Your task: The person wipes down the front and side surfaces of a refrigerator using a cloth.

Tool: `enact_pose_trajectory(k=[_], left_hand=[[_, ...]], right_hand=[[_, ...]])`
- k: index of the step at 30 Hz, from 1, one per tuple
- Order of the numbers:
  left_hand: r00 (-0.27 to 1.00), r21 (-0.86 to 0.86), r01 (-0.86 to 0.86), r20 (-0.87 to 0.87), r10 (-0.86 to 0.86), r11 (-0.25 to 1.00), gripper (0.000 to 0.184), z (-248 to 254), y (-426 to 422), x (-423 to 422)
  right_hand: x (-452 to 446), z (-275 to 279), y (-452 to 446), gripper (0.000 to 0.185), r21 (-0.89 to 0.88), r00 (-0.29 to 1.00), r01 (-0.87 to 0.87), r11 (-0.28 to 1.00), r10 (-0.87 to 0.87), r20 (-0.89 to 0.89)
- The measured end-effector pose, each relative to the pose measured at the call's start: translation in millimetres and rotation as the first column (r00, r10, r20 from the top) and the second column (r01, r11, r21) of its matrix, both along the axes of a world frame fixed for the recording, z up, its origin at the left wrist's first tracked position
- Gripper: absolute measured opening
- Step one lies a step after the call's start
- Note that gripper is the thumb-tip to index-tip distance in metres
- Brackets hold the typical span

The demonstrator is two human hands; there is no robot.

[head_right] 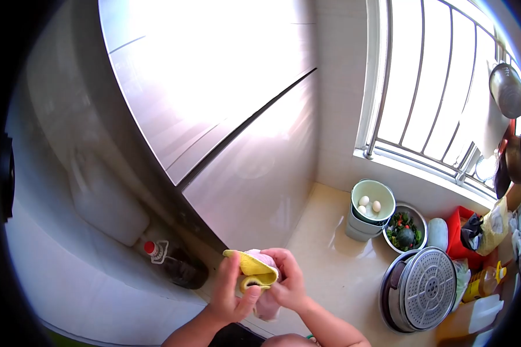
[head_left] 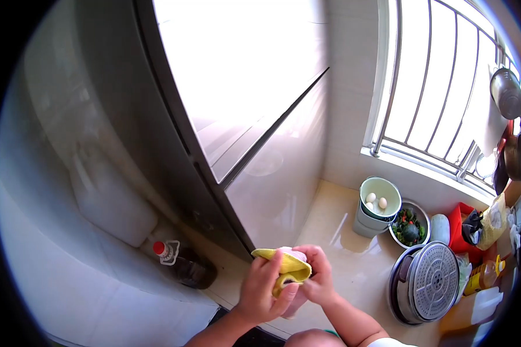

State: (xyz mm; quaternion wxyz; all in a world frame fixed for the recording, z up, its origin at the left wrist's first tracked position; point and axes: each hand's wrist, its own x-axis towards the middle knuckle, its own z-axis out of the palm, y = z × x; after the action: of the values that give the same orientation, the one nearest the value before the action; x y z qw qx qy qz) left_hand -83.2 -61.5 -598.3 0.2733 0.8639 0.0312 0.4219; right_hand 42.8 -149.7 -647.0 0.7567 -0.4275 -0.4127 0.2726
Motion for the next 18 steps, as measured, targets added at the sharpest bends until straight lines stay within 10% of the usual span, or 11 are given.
enact_pose_trajectory(k=[8, 10, 12, 18], left_hand=[[0.909, 0.021, -0.398, 0.146, 0.391, 0.917, 0.073, 30, 49, 1], [0.866, 0.135, -0.477, 0.240, 0.439, 0.868, 0.069, 35, 60, 12], [0.878, 0.115, -0.452, 0.231, 0.419, 0.885, 0.068, 41, 66, 19], [0.822, 0.238, -0.535, 0.366, 0.435, 0.810, 0.065, 31, 84, 52]], right_hand=[[24, 54, 68, 0.031, 0.265, 0.927, 0.347, 0.900, -0.286, -0.244], [11, 49, 95, 0.031, 0.347, 0.805, 0.431, 0.833, -0.529, 0.267], [-2, 55, 105, 0.031, 0.452, 0.622, 0.510, 0.732, -0.677, 0.394], [76, 101, 148, 0.024, 0.450, 0.542, 0.677, 0.582, -0.808, 0.231]])
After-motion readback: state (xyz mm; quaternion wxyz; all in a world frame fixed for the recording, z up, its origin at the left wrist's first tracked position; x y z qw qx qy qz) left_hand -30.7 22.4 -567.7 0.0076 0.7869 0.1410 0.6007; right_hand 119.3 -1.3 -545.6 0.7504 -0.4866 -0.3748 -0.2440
